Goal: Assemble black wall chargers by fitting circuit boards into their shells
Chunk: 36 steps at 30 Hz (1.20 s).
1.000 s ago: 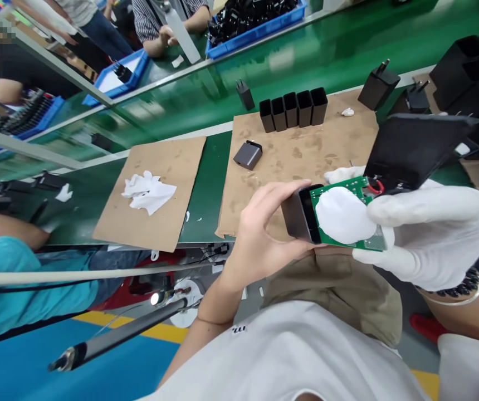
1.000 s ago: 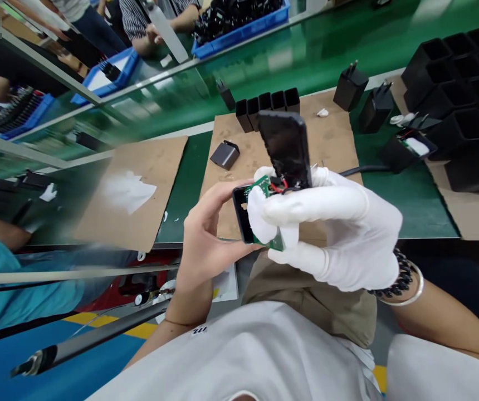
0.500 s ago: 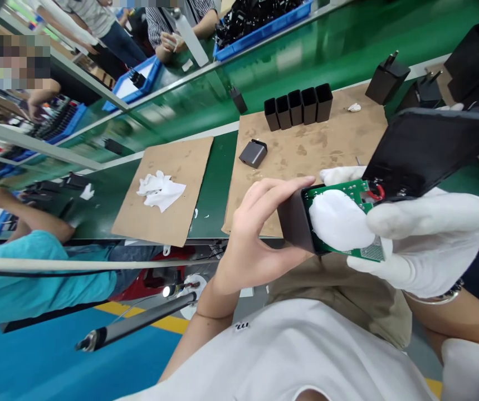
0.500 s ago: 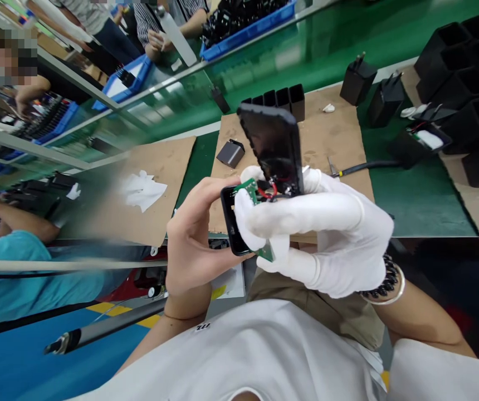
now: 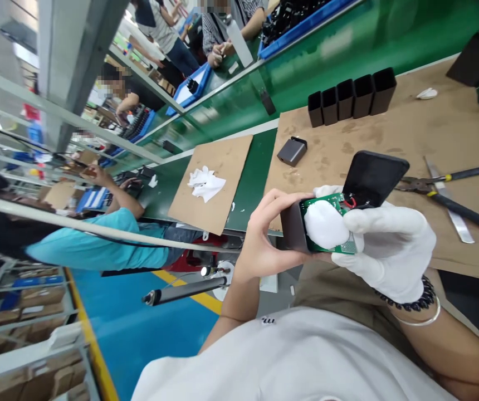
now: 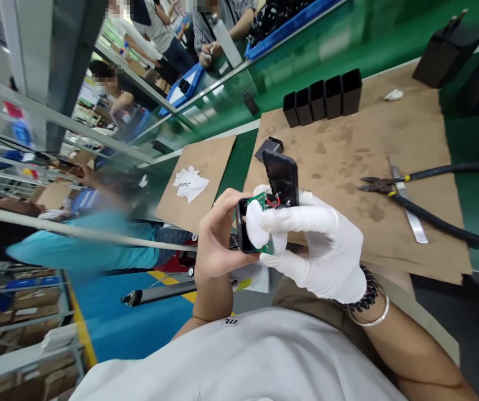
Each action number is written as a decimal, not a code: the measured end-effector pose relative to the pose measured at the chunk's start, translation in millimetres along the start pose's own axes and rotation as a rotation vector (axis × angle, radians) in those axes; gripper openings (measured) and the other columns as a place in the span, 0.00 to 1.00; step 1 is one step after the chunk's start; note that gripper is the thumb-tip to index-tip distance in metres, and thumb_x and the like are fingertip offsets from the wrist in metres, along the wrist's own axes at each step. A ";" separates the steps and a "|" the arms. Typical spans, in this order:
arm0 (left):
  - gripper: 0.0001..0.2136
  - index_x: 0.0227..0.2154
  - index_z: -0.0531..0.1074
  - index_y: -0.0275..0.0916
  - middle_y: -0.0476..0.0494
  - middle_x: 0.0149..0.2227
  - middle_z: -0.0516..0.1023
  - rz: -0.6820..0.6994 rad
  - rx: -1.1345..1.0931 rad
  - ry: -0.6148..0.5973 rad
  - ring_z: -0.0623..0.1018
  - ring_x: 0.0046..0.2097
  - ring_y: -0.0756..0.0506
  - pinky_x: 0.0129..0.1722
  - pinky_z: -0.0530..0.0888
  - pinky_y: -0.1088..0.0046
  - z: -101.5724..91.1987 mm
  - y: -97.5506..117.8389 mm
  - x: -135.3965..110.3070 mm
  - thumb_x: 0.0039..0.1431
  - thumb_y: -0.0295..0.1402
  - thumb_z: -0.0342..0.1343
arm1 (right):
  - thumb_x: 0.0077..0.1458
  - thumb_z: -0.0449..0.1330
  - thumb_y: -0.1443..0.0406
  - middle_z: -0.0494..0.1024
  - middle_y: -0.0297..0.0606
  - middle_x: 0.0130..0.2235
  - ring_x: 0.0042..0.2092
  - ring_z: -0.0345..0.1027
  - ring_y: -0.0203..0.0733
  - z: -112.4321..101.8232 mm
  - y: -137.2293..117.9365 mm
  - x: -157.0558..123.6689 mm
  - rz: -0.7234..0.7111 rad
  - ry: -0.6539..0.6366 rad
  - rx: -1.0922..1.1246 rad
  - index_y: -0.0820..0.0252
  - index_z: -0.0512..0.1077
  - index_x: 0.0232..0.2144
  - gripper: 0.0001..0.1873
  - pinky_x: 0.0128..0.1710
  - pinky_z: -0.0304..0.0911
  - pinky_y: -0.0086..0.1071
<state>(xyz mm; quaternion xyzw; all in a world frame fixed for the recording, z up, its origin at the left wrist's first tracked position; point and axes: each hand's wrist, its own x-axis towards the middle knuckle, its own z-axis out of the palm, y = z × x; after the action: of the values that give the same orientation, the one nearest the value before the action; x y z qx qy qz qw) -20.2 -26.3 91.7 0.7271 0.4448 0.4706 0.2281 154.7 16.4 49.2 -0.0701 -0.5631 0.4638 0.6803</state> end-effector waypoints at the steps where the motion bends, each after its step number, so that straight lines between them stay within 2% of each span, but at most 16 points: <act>1: 0.32 0.55 0.76 0.46 0.44 0.46 0.80 -0.014 -0.013 0.006 0.74 0.42 0.44 0.39 0.70 0.69 -1.6 -4.0 -3.0 0.47 0.46 0.76 | 0.47 0.74 0.73 0.83 0.34 0.33 0.44 0.81 0.48 2.6 2.7 -1.8 0.000 0.003 -0.002 0.52 0.81 0.49 0.25 0.51 0.79 0.46; 4: 0.33 0.53 0.78 0.46 0.45 0.42 0.78 -0.063 -0.076 0.008 0.74 0.40 0.45 0.37 0.70 0.70 -3.2 -15.2 -9.3 0.43 0.51 0.76 | 0.48 0.74 0.73 0.84 0.34 0.34 0.39 0.81 0.44 7.9 6.7 -5.9 0.017 0.030 -0.020 0.51 0.80 0.49 0.25 0.52 0.78 0.44; 7: 0.35 0.52 0.78 0.46 0.46 0.41 0.77 -0.102 -0.140 0.012 0.75 0.41 0.44 0.39 0.71 0.69 -2.0 -24.6 -12.2 0.40 0.55 0.76 | 0.49 0.74 0.72 0.86 0.35 0.42 0.44 0.81 0.46 10.3 6.4 -8.6 0.089 0.067 -0.053 0.49 0.80 0.50 0.26 0.55 0.76 0.46; 10: 0.37 0.53 0.78 0.47 0.45 0.45 0.78 -0.107 -0.172 0.022 0.77 0.46 0.41 0.44 0.73 0.67 -1.3 -30.3 -13.1 0.40 0.56 0.76 | 0.48 0.74 0.73 0.85 0.35 0.46 0.50 0.81 0.48 10.5 5.5 -8.9 0.137 0.078 -0.083 0.48 0.81 0.49 0.26 0.55 0.77 0.44; 12: 0.36 0.54 0.77 0.47 0.45 0.46 0.79 -0.105 -0.175 0.013 0.77 0.47 0.41 0.45 0.73 0.66 -1.8 -32.0 -12.8 0.41 0.54 0.76 | 0.48 0.74 0.73 0.85 0.35 0.44 0.48 0.81 0.47 10.1 5.1 -7.7 0.143 0.068 -0.077 0.48 0.81 0.48 0.25 0.55 0.77 0.43; 16: 0.37 0.55 0.77 0.46 0.44 0.47 0.80 -0.075 -0.163 -0.016 0.76 0.46 0.42 0.45 0.72 0.66 -3.4 -34.1 -9.0 0.41 0.54 0.76 | 0.50 0.73 0.74 0.83 0.31 0.33 0.39 0.79 0.42 8.9 4.4 -4.0 0.098 0.026 -0.079 0.48 0.80 0.48 0.25 0.50 0.78 0.43; 19: 0.37 0.55 0.77 0.46 0.43 0.47 0.80 -0.021 -0.156 -0.025 0.75 0.45 0.42 0.44 0.72 0.65 -2.8 -37.5 -2.0 0.42 0.56 0.75 | 0.50 0.72 0.75 0.80 0.30 0.29 0.40 0.78 0.42 7.0 3.9 -2.7 0.052 0.010 -0.097 0.49 0.80 0.49 0.25 0.50 0.77 0.43; 23: 0.38 0.55 0.77 0.47 0.42 0.47 0.79 0.031 -0.140 -0.054 0.77 0.46 0.39 0.45 0.74 0.61 1.1 -41.9 10.9 0.42 0.59 0.73 | 0.49 0.73 0.75 0.82 0.32 0.34 0.44 0.79 0.44 1.7 5.0 -1.8 0.025 0.039 -0.125 0.52 0.81 0.48 0.25 0.56 0.74 0.45; 25: 0.36 0.55 0.77 0.49 0.42 0.47 0.79 0.022 -0.107 -0.077 0.77 0.47 0.38 0.46 0.74 0.58 3.5 -42.5 16.6 0.43 0.59 0.73 | 0.47 0.74 0.75 0.83 0.33 0.34 0.43 0.79 0.44 -1.6 5.8 -0.4 -0.014 0.061 -0.154 0.53 0.82 0.47 0.24 0.55 0.75 0.44; 28: 0.36 0.54 0.77 0.51 0.43 0.47 0.79 -0.014 -0.057 -0.107 0.78 0.48 0.36 0.47 0.76 0.54 6.8 -41.1 22.9 0.43 0.60 0.72 | 0.46 0.74 0.77 0.82 0.32 0.30 0.37 0.78 0.42 -6.1 5.1 2.6 -0.067 0.080 -0.178 0.55 0.82 0.46 0.25 0.53 0.76 0.43; 31: 0.38 0.53 0.77 0.50 0.42 0.47 0.80 -0.027 -0.027 -0.116 0.79 0.50 0.33 0.48 0.77 0.50 9.4 -38.3 26.6 0.39 0.61 0.74 | 0.45 0.74 0.76 0.81 0.29 0.29 0.35 0.78 0.41 -9.5 1.8 4.3 -0.069 0.102 -0.161 0.52 0.82 0.47 0.26 0.55 0.75 0.47; 34: 0.39 0.53 0.78 0.51 0.42 0.47 0.80 -0.045 0.013 -0.115 0.79 0.50 0.32 0.47 0.78 0.49 11.2 -38.3 29.3 0.38 0.61 0.74 | 0.45 0.74 0.75 0.81 0.31 0.29 0.41 0.80 0.47 -12.4 -2.0 3.9 -0.042 0.109 -0.160 0.52 0.82 0.45 0.24 0.57 0.75 0.52; 36: 0.38 0.54 0.78 0.51 0.43 0.47 0.80 -0.035 0.016 -0.114 0.79 0.50 0.33 0.47 0.79 0.50 12.1 -41.8 31.3 0.39 0.61 0.73 | 0.45 0.73 0.75 0.81 0.33 0.30 0.44 0.80 0.49 -14.3 -3.8 3.7 -0.041 0.096 -0.184 0.54 0.83 0.44 0.23 0.56 0.75 0.52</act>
<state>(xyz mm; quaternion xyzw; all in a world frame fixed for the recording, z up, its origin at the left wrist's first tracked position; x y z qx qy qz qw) -22.5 22.6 69.9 0.7467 0.4474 0.4207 0.2554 168.5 23.0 49.1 -0.1431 -0.5714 0.3923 0.7065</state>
